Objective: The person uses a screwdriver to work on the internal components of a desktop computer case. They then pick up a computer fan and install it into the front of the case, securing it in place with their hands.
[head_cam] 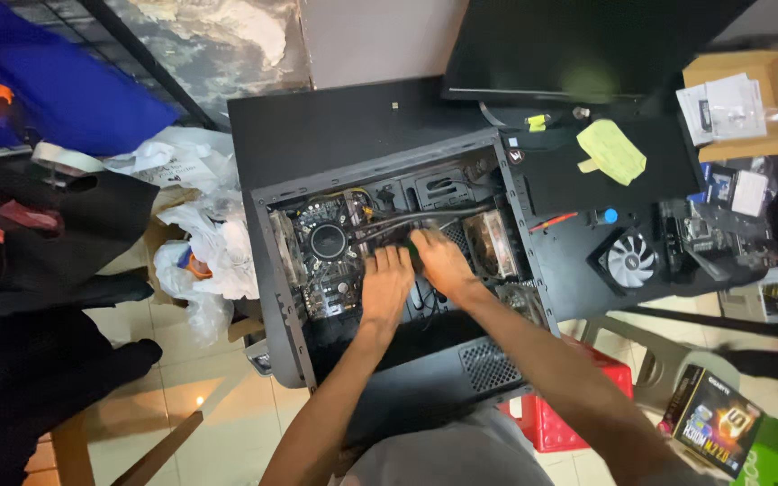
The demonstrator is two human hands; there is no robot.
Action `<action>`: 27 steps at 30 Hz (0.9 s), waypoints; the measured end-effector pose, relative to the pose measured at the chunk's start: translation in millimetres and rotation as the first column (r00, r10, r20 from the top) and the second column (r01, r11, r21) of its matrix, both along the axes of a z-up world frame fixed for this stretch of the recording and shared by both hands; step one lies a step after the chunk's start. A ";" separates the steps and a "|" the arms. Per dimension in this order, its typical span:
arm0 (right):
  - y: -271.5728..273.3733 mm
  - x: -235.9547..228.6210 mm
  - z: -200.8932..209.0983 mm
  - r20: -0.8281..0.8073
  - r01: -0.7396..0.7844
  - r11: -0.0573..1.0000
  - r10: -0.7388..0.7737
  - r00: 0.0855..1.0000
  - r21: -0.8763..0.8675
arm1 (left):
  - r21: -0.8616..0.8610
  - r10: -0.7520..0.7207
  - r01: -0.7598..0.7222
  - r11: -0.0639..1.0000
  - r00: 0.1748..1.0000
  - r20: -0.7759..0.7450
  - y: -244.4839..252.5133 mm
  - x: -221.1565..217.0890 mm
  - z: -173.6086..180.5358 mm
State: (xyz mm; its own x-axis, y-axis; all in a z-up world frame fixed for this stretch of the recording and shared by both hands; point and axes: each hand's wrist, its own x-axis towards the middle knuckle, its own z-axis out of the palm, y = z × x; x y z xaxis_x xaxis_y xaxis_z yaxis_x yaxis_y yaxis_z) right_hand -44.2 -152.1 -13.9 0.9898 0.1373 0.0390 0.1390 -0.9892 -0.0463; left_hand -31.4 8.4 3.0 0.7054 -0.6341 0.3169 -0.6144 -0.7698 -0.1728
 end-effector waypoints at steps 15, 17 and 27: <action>-23.3 -148.5 162.3 0.092 0.271 0.923 -0.305 0.948 0.273 | -0.401 -0.413 -0.642 0.654 0.142 -0.900 12.7 -31.8 90.1; -48.7 -151.1 167.2 0.145 0.330 0.933 -0.350 0.926 0.145 | -0.282 -0.511 -0.783 0.554 -0.053 -0.858 -21.3 -31.3 64.6; -140.5 -109.7 119.9 -0.052 0.322 0.703 -0.377 0.925 0.634 | -0.075 -0.478 -0.929 0.363 -0.117 -0.870 -143.5 -24.4 142.4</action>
State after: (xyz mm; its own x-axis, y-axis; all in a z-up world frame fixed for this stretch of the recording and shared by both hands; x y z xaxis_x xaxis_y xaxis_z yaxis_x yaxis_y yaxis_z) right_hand -153.9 -292.6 106.1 0.9516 -0.3003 0.0656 -0.1809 -0.7197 -0.6703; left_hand -55.8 -135.1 145.4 0.6182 -0.3139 -0.7206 0.7260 -0.1233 0.6765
